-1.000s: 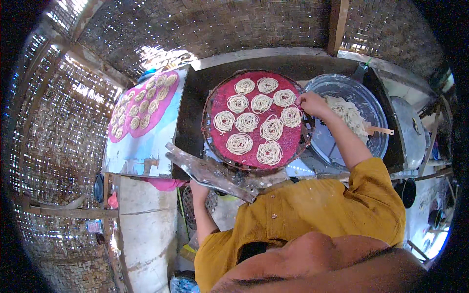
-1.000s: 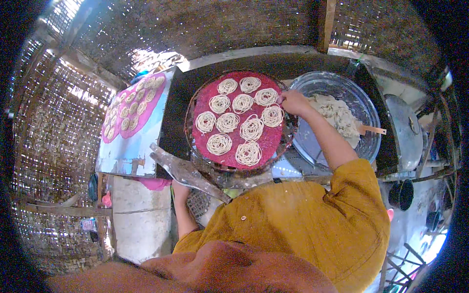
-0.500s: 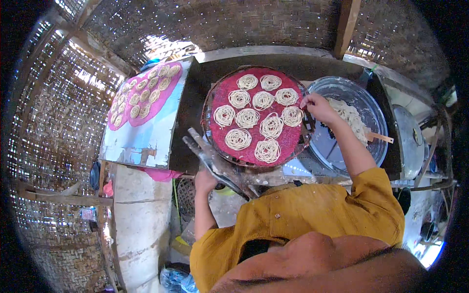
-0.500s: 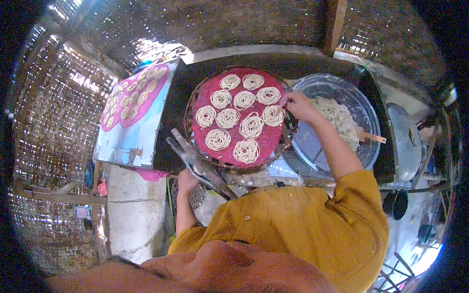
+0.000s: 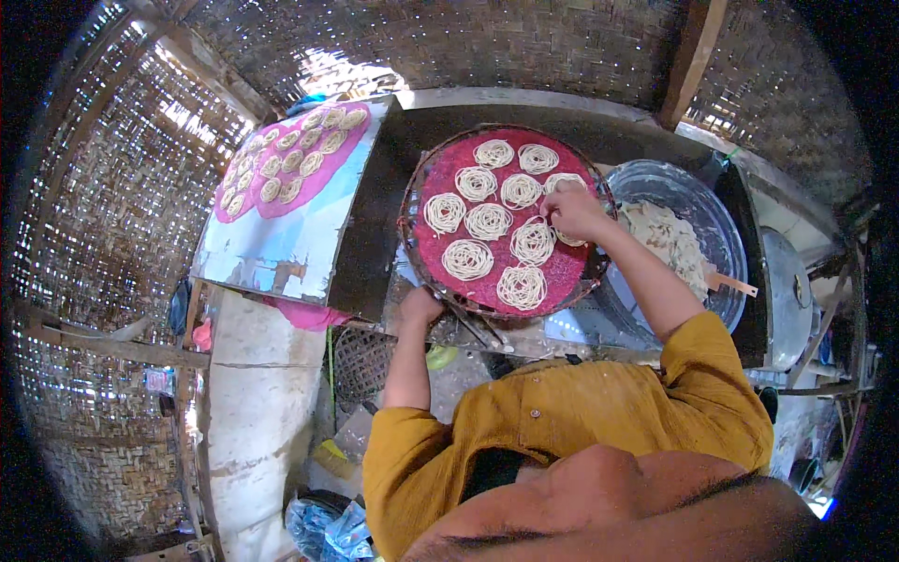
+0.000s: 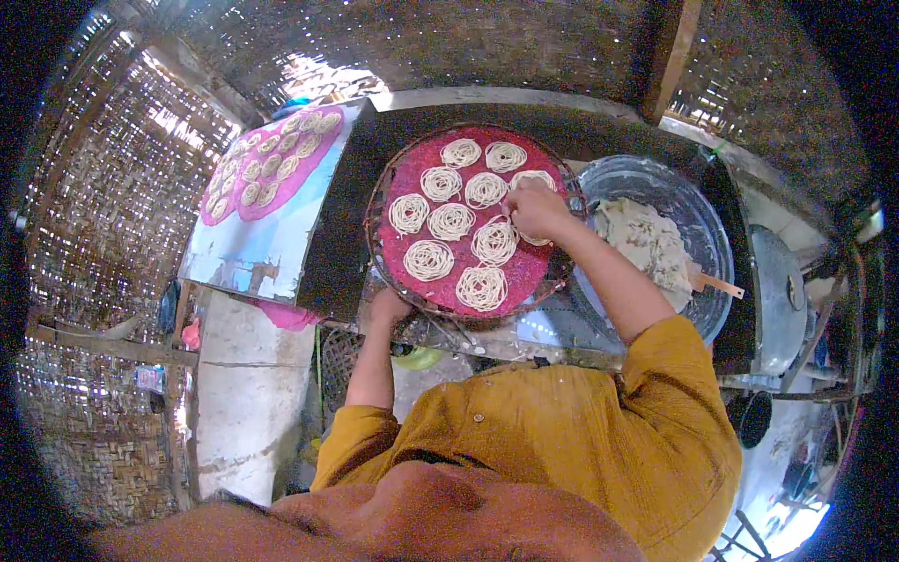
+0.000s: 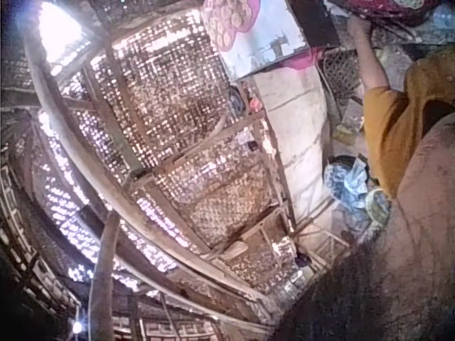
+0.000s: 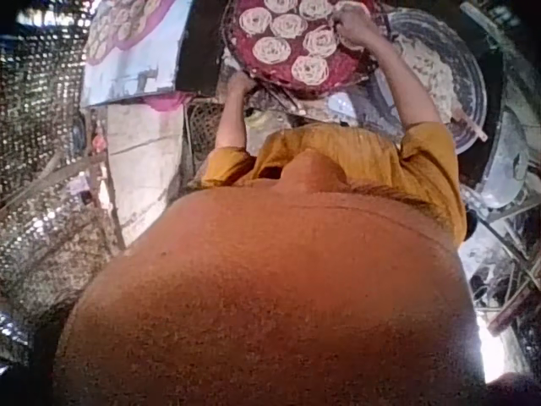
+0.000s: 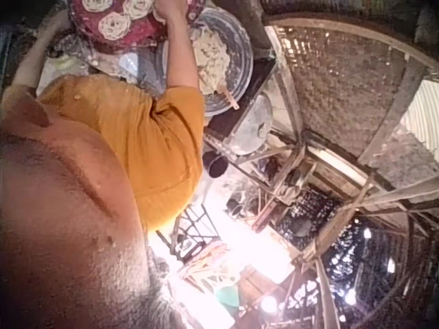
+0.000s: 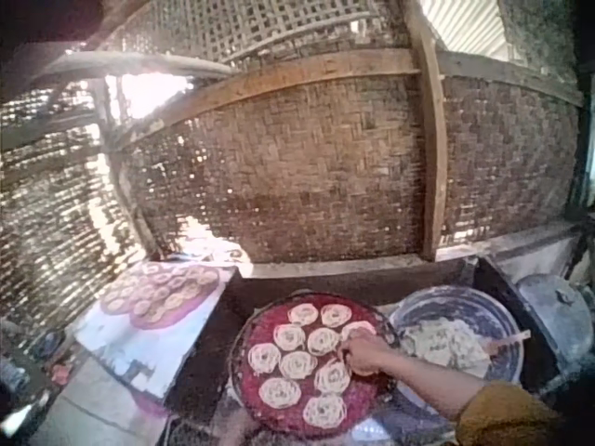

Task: The person extrudes dough from a wooden press tool into circular patterns on a cloth-covered tray. They periodically refill the tool with dough from a bowl using a spoon.

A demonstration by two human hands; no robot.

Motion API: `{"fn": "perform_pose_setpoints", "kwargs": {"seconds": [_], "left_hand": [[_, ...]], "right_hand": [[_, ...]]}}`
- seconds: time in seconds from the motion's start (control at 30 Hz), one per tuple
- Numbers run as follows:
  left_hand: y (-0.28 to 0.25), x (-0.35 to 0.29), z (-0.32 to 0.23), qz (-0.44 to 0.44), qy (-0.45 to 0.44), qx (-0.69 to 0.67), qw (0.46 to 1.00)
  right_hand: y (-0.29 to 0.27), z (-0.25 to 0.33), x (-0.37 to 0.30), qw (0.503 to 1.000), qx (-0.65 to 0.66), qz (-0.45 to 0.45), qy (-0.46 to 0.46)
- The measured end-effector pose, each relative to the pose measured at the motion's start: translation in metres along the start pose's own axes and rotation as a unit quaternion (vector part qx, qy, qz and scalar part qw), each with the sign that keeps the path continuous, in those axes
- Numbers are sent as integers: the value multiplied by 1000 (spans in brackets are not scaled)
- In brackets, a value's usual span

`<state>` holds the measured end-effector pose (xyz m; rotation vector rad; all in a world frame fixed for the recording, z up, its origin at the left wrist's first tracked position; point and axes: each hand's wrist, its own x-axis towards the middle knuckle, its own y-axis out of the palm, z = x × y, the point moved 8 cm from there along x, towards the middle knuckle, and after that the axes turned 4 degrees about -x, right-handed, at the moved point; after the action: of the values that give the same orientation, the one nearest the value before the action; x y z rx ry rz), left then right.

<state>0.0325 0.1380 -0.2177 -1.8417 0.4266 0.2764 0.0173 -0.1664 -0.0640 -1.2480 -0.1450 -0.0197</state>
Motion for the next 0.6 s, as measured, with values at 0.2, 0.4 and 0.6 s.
{"fn": "perform_pose_setpoints", "kwargs": {"seconds": [0.2, 0.4, 0.6], "left_hand": [[3, 5, -1, -9, 13, 16, 1000], [12, 14, 11, -27, 9, -7, 1000], [16, 13, 38, -55, 2, -69, 996]], "right_hand": [[4, 2, 3, 999, -26, 19, 0], [13, -3, 9, 997, -38, 67, 1], [-21, 7, -10, 997, 58, 15, -53]]}}
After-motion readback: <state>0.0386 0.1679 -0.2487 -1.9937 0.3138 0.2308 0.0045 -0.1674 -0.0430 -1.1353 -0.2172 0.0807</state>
